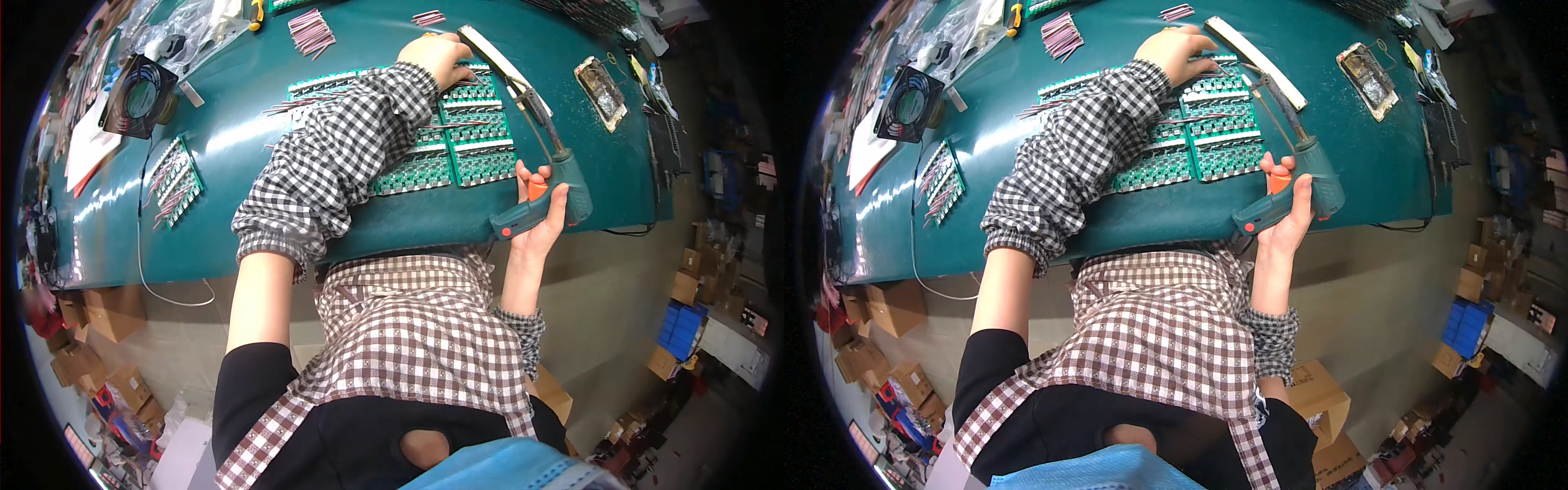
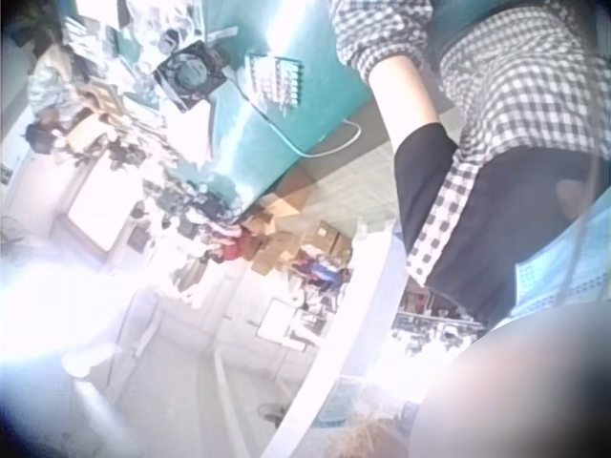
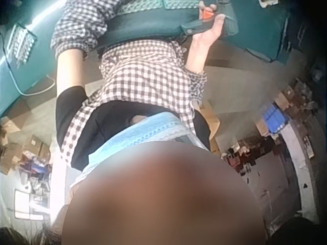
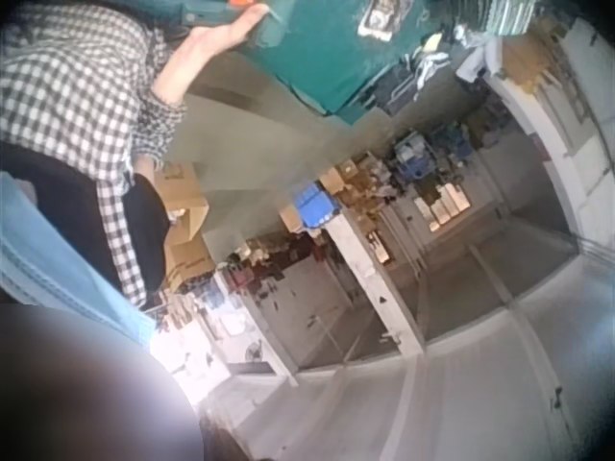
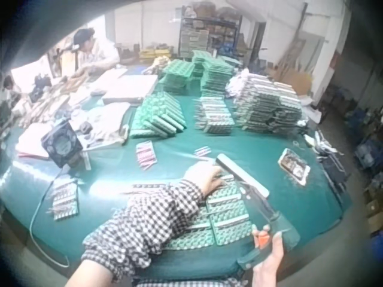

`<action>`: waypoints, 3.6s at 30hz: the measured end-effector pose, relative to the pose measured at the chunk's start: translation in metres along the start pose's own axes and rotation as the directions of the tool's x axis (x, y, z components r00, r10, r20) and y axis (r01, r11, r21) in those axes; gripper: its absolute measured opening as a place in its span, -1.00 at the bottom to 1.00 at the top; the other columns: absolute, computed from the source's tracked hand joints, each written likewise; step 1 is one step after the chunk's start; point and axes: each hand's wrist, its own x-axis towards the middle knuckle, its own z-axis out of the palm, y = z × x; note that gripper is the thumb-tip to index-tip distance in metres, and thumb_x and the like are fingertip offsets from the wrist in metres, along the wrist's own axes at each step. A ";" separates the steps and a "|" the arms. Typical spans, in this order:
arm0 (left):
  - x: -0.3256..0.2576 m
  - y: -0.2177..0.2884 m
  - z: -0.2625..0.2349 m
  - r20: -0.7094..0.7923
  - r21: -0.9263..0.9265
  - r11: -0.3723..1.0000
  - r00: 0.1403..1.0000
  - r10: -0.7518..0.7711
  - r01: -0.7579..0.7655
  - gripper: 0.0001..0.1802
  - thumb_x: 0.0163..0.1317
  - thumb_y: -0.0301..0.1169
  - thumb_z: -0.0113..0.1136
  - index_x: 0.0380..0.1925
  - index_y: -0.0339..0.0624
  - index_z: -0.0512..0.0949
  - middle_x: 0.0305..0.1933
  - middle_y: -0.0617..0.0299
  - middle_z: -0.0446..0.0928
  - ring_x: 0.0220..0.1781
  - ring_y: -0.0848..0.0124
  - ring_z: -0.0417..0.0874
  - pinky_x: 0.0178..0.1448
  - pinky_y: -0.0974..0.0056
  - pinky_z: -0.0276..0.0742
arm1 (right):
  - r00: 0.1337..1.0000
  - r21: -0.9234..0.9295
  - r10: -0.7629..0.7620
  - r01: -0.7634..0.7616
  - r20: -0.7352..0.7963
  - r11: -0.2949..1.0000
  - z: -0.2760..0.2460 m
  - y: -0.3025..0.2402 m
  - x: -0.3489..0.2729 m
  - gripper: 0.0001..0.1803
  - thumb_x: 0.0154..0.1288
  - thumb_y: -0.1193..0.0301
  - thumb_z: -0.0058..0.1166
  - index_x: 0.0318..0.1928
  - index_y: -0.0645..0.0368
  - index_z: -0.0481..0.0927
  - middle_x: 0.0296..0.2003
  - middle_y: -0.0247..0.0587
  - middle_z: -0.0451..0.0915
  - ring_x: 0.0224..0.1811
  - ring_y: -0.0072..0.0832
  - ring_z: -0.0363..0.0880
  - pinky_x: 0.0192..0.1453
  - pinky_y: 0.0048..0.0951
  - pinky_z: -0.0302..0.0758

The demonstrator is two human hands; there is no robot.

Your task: The person solders wires onto LED circuit boards using a handheld soldering gun.

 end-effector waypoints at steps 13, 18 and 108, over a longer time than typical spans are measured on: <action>0.004 0.000 0.006 -0.039 -0.131 0.990 0.998 -0.050 0.045 -0.54 0.02 -0.07 0.27 -0.11 -0.03 0.54 -0.29 0.21 0.54 -0.23 0.26 0.59 -0.11 0.21 0.51 | 1.000 0.010 -0.008 0.008 0.012 1.000 -0.007 -0.003 0.007 -0.65 0.30 0.24 0.02 -0.06 0.25 0.41 -0.26 -0.18 0.54 -0.24 -0.31 0.58 0.20 -0.08 0.39; 0.003 -0.008 -0.008 0.122 -0.006 0.981 0.974 -0.193 0.195 -0.52 -0.06 0.05 0.30 -0.25 -0.04 0.59 -0.22 0.18 0.54 -0.13 0.22 0.58 -0.01 0.16 0.50 | 1.000 -0.015 -0.021 0.021 0.000 1.000 -0.002 -0.006 0.008 -0.61 0.32 0.18 -0.02 -0.10 0.29 0.42 -0.28 -0.16 0.55 -0.21 -0.30 0.58 0.26 -0.08 0.32; -0.101 -0.080 -0.124 0.068 -0.025 0.923 0.922 -0.382 0.384 -0.87 0.04 -0.47 0.20 -0.45 -0.21 0.44 -0.41 0.17 0.42 -0.38 0.31 0.54 -0.29 0.27 0.46 | 0.987 0.161 0.140 -0.152 0.084 0.975 -0.024 -0.039 0.011 -0.54 0.30 0.04 -0.03 -0.13 0.22 0.36 -0.36 -0.29 0.47 -0.20 -0.46 0.45 0.33 -0.15 0.24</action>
